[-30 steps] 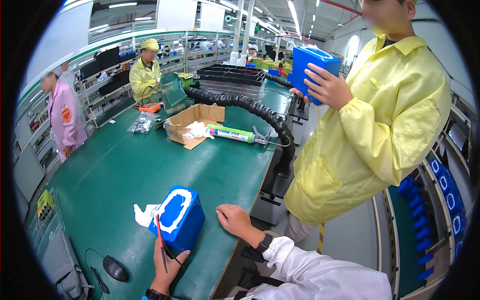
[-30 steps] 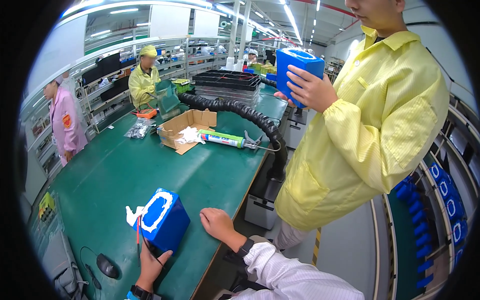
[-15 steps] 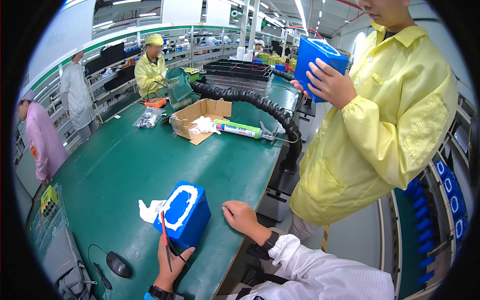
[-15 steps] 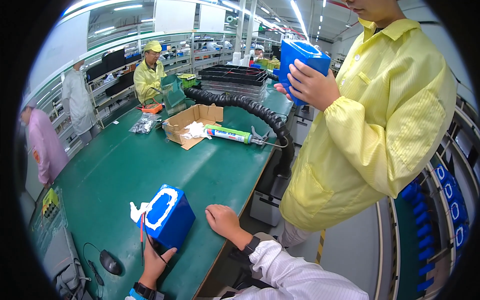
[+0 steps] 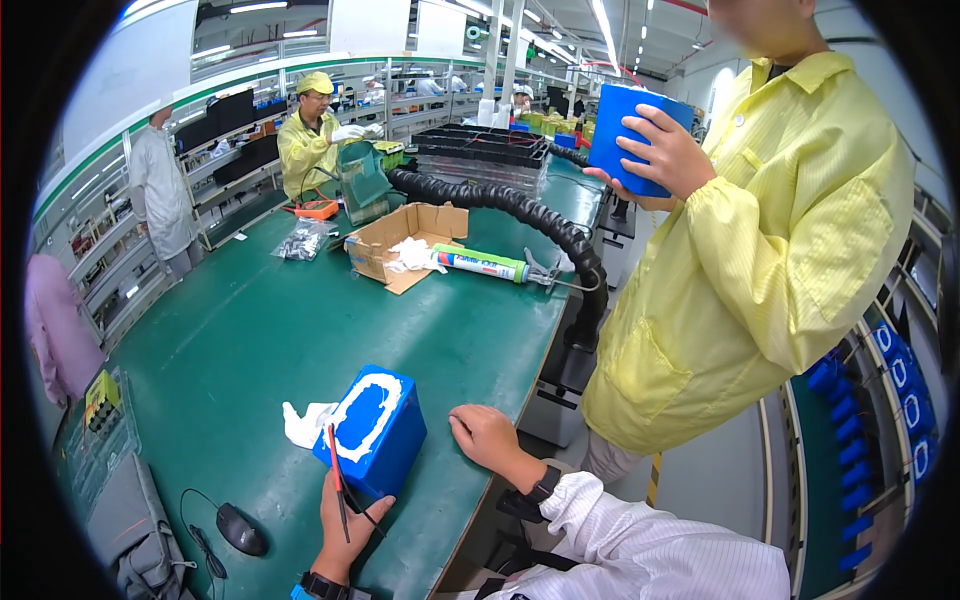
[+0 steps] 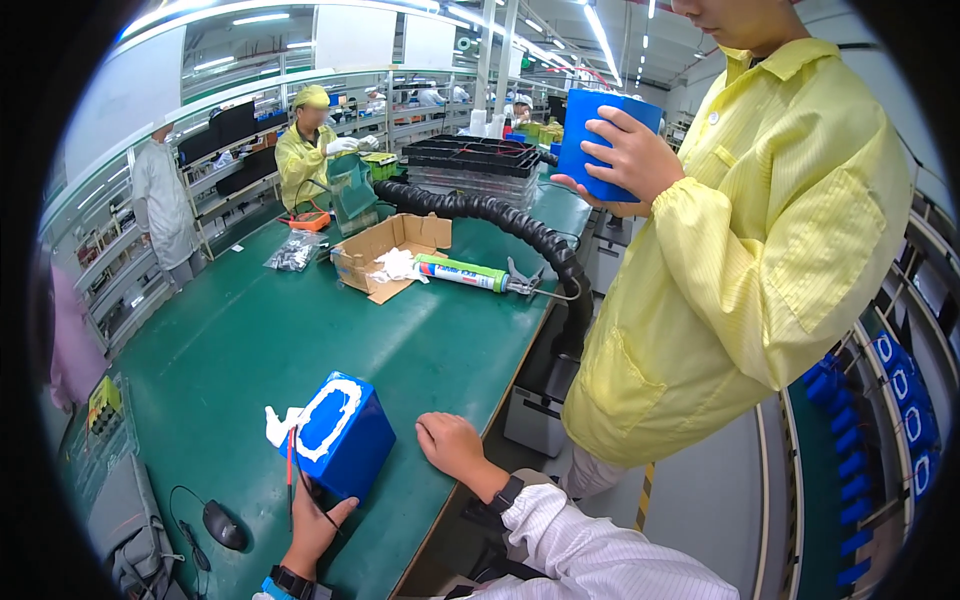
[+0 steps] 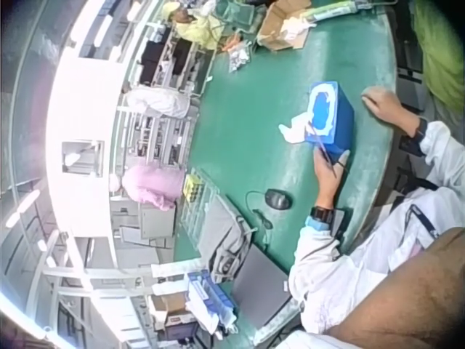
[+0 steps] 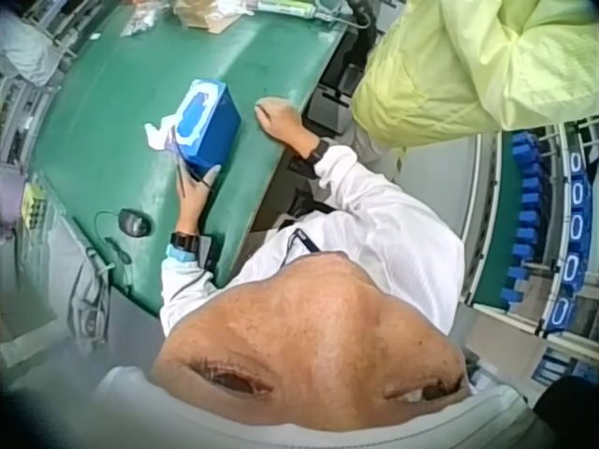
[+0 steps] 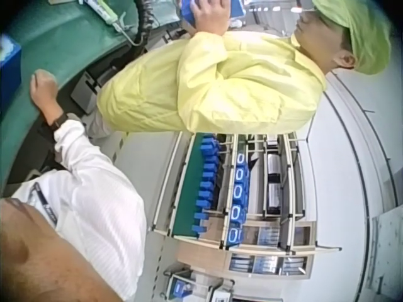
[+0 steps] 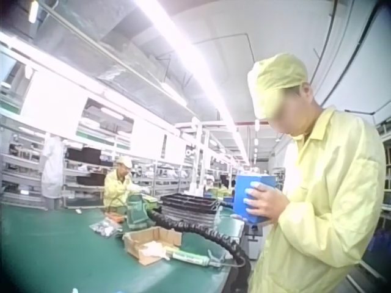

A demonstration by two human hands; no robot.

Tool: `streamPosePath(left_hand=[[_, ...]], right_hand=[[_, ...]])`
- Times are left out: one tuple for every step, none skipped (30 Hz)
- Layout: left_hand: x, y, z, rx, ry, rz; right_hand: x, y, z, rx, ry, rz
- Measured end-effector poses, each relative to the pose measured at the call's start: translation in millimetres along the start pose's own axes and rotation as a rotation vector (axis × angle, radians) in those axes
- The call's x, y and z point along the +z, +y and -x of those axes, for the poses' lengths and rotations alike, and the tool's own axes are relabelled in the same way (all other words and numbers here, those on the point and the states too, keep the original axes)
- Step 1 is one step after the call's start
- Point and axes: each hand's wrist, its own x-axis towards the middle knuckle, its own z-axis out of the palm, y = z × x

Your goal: Collaborating with another worker to apply sealant to and assemble large blue battery components on a factory production line.

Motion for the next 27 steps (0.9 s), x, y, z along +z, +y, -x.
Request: streamPosePath(left_hand=[[0, -1, 1, -0.002, 0.001, -0.001], [-1, -2, 3, 0.002, 0.013, -0.013], [-1, -5, 6, 0.003, 0.026, -0.027], [-1, -7, 7, -0.013, 0.033, -0.034], [0, -10, 6, 0.023, 0.028, -0.063], [-2, -15, 10, 0.044, 0.032, -0.099], [1, -20, 6, 0.073, 0.037, -0.09], [4, -25, 3, 0.092, 0.042, -0.083], [7, -21, -1, 0.09, 0.036, -0.098], [10, -17, -5, 0.089, 0.026, -0.112], [10, -14, -7, 0.089, 0.027, -0.122], [7, -11, -5, 0.089, 0.03, -0.131], [6, -5, -6, 0.085, 0.018, -0.143], [4, 0, -9, 0.09, 0.006, -0.154], [1, 2, -6, 0.074, 0.005, -0.137], [-2, 5, -4, 0.052, 0.013, -0.151], [-2, 5, -5, 0.045, 0.014, -0.148], [-2, 5, -4, 0.041, 0.014, -0.144], [-3, 0, -3, 0.016, -0.007, -0.137], [-1, 2, -2, 0.011, -0.014, -0.138], [1, 8, -2, -0.005, 0.009, -0.128], [2, 11, -3, -0.019, 0.033, -0.12], [0, 8, -2, -0.028, 0.034, -0.132], [-1, 3, -3, 0.01, 0.069, -0.124], [-2, 0, -3, 0.049, 0.105, -0.117], [-2, 2, -4, 0.049, 0.101, -0.12], [-2, 5, -5, 0.053, 0.1, -0.121]], right_hand=[[0, 0, 1, 0.001, -0.002, -0.002], [1, -2, 1, 0.001, -0.005, -0.004], [2, -3, 2, 0.003, -0.012, -0.009], [3, -3, 3, 0.005, -0.026, -0.022], [4, -2, 2, 0.016, -0.005, -0.022], [5, -6, 3, 0.026, 0.002, -0.035], [4, -4, 2, 0.026, -0.011, -0.007], [1, -2, 1, 0.026, -0.033, 0.017], [-4, 0, 0, 0.037, -0.017, 0.025], [-7, 2, 0, 0.05, 0.001, 0.035], [-8, 3, -2, 0.038, 0.01, 0.028], [-6, 1, -4, 0.024, 0.02, 0.02], [-5, 3, -3, 0.029, -0.014, -0.006], [-4, 4, -5, 0.017, -0.009, -0.011], [-4, 1, -6, 0.005, 0.002, -0.017], [-3, -2, -7, 0.007, -0.014, -0.038], [-2, -2, -7, 0.03, -0.027, -0.045], [-1, -2, -8, 0.052, -0.036, -0.051], [0, -3, -7, 0.085, -0.057, -0.073], [2, 0, -6, 0.094, -0.059, -0.073], [5, 5, -5, 0.195, -0.097, -0.213], [7, 9, -5, 0.296, -0.133, -0.353], [11, 1, -8, 0.3, -0.138, -0.366], [14, -10, -13, 0.311, -0.151, -0.517], [17, -18, -15, 0.32, -0.163, -0.667], [19, -21, -15, 0.323, -0.16, -0.669], [21, -23, -15, 0.267, -0.197, -0.683]])
